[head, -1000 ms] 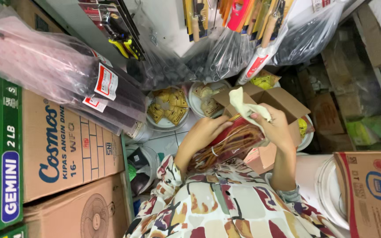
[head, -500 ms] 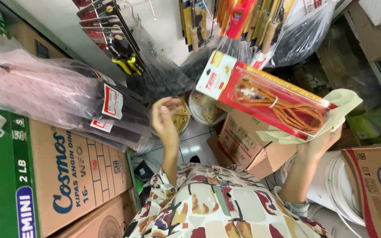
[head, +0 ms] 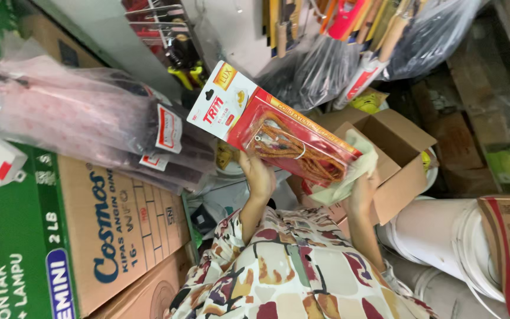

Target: The person takes packaged retail items such as utility lighters and adhesive tubes from a box, wipes each item with a cloth, and then either places them back in a box or hangs them on a wire display rack.

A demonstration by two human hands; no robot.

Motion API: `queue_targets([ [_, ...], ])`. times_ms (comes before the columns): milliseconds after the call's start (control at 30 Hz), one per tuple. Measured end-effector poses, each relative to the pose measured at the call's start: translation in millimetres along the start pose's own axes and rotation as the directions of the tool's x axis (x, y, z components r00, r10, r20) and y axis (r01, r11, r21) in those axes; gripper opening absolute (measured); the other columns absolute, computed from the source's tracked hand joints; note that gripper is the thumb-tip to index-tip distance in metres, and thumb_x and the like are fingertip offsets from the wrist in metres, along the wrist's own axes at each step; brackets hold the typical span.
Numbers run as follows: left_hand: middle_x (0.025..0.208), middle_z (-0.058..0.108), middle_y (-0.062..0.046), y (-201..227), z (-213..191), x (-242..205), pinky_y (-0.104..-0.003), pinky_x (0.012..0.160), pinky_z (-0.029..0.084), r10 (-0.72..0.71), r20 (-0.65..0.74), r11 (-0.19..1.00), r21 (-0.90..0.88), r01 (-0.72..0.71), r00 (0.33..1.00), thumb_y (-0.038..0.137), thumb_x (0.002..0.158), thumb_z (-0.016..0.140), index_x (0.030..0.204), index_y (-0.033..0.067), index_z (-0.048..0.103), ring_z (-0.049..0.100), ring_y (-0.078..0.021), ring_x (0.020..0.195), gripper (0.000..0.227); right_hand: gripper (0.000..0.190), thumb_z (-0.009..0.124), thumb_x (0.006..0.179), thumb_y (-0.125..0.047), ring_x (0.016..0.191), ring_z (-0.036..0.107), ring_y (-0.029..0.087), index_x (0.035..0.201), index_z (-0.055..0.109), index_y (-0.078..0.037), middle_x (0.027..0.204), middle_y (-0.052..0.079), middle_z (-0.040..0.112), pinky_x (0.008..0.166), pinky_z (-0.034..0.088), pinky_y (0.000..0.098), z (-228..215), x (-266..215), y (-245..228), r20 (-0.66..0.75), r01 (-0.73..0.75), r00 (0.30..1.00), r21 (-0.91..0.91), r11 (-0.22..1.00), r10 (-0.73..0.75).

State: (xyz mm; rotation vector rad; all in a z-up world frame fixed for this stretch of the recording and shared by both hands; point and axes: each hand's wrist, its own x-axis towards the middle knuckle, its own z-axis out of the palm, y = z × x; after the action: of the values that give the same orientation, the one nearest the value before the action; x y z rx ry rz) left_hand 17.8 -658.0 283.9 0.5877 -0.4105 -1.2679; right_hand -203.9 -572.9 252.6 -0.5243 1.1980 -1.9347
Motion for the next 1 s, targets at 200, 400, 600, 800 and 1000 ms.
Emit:
queue_targets([
  [200, 0.078, 0.057, -0.011, 37.0, -37.5, 1.5, -0.035, 0.069, 0.043, 0.227, 0.163, 0.638, 0.72, -0.273, 0.96, 0.025, 0.114, 0.047, 0.101, -0.0007, 0.062, 0.053, -0.0196, 0.069, 0.033, 0.037, 0.055, 0.11, -0.021, 0.092, 0.069, 0.032, 0.139, 0.05, 0.002, 0.109, 0.017, 0.066, 0.084, 0.061, 0.0462, 29.1, 29.7, -72.8, 0.018, 0.124, 0.992, -0.02, 0.992, -0.124],
  [400, 0.072, 0.064, -0.019, 44.6, 2.3, -2.2, -0.042, 0.056, 0.047, 0.05, 0.607, 0.474, 0.685, -0.554, 0.793, 0.019, 0.107, 0.056, 0.091, -0.0007, 0.067, 0.062, -0.0321, 0.059, 0.027, 0.056, 0.061, 0.098, -0.017, 0.137, 0.054, 0.032, 0.147, 0.044, 0.002, 0.147, 0.019, 0.053, 0.119, 0.044, 0.0436, 142.0, 2.6, -101.2, 0.522, 0.595, 0.748, -0.254, 0.762, -0.41],
  [600, 0.073, 0.067, -0.019, 65.9, 22.9, 15.2, -0.042, 0.057, 0.052, -0.04, 0.734, 0.269, 0.662, -0.7, 0.678, 0.016, 0.099, 0.067, 0.098, 0.0003, 0.069, 0.068, -0.0332, 0.061, 0.016, 0.061, 0.071, 0.081, -0.001, 0.142, 0.048, 0.028, 0.14, 0.056, -0.001, 0.151, 0.018, 0.049, 0.118, 0.039, 0.0402, 194.1, 25.3, -104.2, 0.651, 0.614, 0.717, -0.419, 0.669, -0.25],
  [800, 0.069, 0.068, -0.013, 76.7, 41.1, 13.3, -0.039, 0.05, 0.051, -0.158, 0.742, 0.27, 0.667, -0.695, 0.651, 0.022, 0.099, 0.068, 0.111, 0.0048, 0.073, 0.067, -0.026, 0.053, 0.021, 0.047, 0.06, 0.088, 0.008, 0.124, 0.06, 0.019, 0.135, 0.061, 0.001, 0.128, 0.009, 0.065, 0.112, 0.044, 0.0335, 174.7, 83.8, -67.5, 0.568, 0.47, 0.803, -0.412, 0.78, -0.184],
  [1000, 0.075, 0.069, -0.016, 75.9, 23.0, 5.2, -0.038, 0.054, 0.052, -0.097, 0.625, 0.353, 0.75, -0.56, 0.775, 0.023, 0.104, 0.063, 0.121, 0.005, 0.071, 0.068, -0.0265, 0.057, 0.026, 0.028, 0.058, 0.104, 0.001, 0.111, 0.065, 0.017, 0.131, 0.065, 0.005, 0.122, 0.009, 0.069, 0.103, 0.052, 0.0326, 142.0, 140.1, -81.4, 0.35, 0.473, 0.868, -0.37, 0.799, -0.352],
])
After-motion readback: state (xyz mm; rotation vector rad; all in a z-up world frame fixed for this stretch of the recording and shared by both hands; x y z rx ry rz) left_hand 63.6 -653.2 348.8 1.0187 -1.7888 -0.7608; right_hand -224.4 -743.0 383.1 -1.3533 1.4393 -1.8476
